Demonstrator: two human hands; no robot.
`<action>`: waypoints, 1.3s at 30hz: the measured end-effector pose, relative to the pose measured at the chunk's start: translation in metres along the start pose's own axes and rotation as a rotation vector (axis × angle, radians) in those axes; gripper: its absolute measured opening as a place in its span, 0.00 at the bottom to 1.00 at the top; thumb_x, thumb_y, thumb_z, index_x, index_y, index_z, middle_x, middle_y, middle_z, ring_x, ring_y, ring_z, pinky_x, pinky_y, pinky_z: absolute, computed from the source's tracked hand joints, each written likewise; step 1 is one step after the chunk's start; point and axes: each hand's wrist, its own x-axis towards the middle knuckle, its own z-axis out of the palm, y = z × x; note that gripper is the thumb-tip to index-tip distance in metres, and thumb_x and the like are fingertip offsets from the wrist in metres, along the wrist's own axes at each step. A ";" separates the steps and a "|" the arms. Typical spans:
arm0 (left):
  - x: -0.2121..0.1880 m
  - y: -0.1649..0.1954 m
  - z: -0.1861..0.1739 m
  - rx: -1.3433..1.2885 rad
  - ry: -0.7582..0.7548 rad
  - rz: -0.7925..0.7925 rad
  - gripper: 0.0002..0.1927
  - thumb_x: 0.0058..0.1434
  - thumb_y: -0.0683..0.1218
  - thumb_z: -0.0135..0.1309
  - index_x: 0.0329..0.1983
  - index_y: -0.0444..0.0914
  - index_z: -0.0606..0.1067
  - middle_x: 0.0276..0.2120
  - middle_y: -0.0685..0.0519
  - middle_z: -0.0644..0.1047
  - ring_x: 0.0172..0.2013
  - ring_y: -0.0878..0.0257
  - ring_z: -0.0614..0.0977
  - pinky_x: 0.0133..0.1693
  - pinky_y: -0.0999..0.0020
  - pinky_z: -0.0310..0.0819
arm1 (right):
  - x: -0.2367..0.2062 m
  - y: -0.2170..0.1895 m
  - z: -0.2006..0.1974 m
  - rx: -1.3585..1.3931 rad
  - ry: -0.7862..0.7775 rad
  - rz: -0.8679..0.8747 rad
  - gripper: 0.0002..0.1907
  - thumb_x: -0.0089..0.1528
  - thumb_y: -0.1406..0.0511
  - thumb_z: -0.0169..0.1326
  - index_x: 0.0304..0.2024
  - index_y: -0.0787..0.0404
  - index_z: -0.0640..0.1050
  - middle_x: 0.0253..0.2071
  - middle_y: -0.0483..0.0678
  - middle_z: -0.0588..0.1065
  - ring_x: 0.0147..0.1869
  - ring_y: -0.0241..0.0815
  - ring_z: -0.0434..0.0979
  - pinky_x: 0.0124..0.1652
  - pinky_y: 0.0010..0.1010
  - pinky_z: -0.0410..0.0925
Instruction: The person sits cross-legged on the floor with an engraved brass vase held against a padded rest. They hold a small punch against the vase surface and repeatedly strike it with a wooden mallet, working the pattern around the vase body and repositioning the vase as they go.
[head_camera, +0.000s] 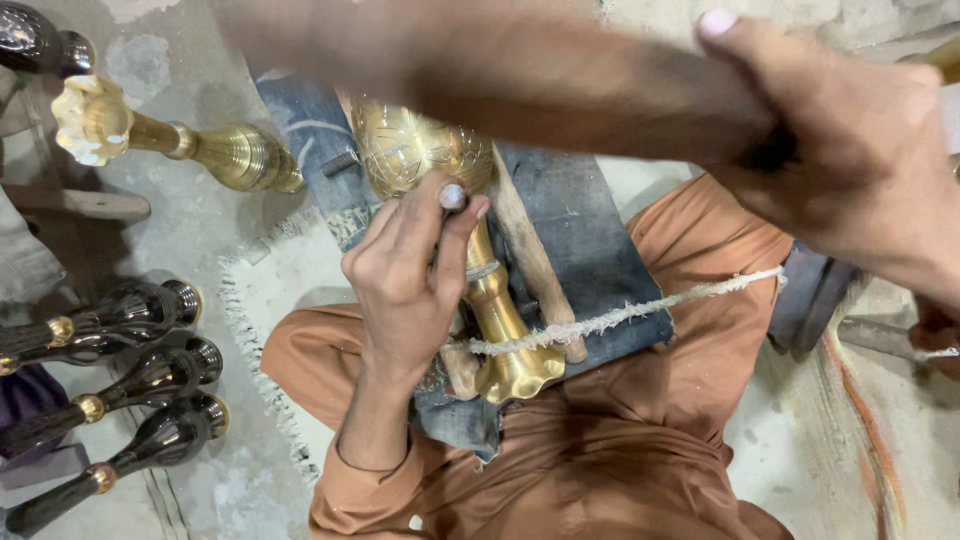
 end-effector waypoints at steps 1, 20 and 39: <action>0.006 0.004 -0.003 -0.017 -0.017 0.011 0.05 0.66 0.36 0.64 0.40 0.33 0.77 0.35 0.45 0.80 0.34 0.51 0.80 0.38 0.58 0.73 | 0.000 -0.002 0.001 -0.005 -0.018 0.040 0.39 0.54 0.71 0.71 0.67 0.63 0.74 0.37 0.54 0.75 0.32 0.53 0.75 0.34 0.40 0.68; 0.029 0.019 -0.008 -0.002 -0.118 0.009 0.14 0.67 0.38 0.61 0.54 0.32 0.74 0.40 0.42 0.80 0.40 0.46 0.82 0.42 0.54 0.76 | 0.000 -0.011 0.027 0.002 0.097 0.135 0.33 0.56 0.68 0.73 0.62 0.59 0.74 0.33 0.48 0.78 0.31 0.42 0.78 0.32 0.32 0.70; 0.088 0.018 -0.007 -0.028 -0.634 0.154 0.08 0.61 0.37 0.58 0.43 0.33 0.75 0.31 0.41 0.79 0.36 0.40 0.82 0.36 0.49 0.74 | -0.073 -0.046 0.106 0.243 0.097 0.516 0.33 0.62 0.68 0.73 0.68 0.64 0.75 0.44 0.56 0.81 0.43 0.47 0.83 0.43 0.31 0.73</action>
